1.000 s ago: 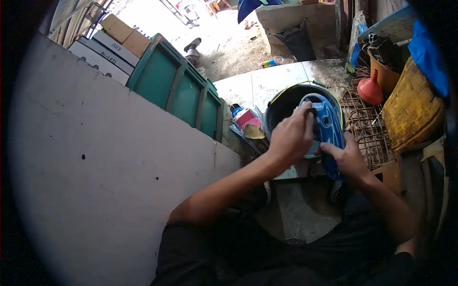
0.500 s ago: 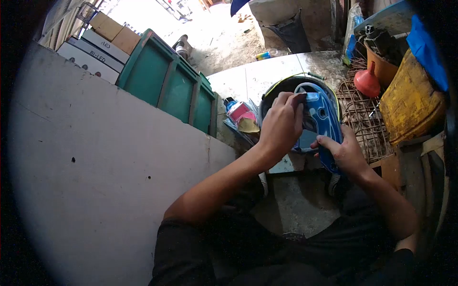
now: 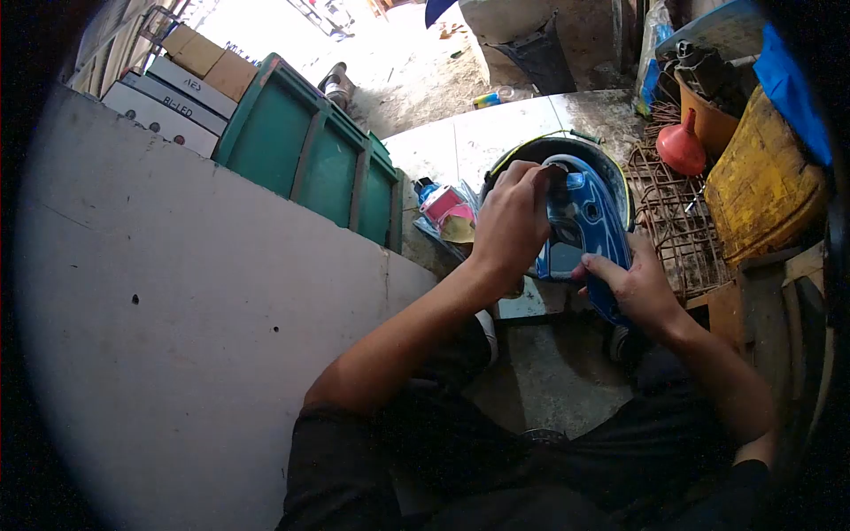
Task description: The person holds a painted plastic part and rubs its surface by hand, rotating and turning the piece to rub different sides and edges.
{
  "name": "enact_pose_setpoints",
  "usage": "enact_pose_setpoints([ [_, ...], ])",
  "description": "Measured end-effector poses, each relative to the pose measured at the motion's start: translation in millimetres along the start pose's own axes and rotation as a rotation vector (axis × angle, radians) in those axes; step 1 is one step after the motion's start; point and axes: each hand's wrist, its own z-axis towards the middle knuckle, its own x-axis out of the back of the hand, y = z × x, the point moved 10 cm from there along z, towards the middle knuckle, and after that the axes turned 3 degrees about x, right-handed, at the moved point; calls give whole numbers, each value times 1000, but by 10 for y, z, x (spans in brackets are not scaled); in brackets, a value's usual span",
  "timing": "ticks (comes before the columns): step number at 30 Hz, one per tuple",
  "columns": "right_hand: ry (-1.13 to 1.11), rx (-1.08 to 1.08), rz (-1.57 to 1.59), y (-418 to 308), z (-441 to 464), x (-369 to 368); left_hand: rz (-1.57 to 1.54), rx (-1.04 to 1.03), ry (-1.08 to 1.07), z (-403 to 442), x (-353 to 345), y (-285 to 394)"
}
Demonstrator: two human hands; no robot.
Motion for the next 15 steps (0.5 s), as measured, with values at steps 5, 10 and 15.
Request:
enact_pose_setpoints([
  [5, 38, 26, 31, 10, 0, 42, -54, -125, 46, -23, 29, 225],
  [10, -22, 9, -2, 16, 9, -24, 17, -162, 74, -52, 11, 194],
  [15, -58, -23, 27, 19, -10, -70, 85, -70, 19, 5, 16, 82],
])
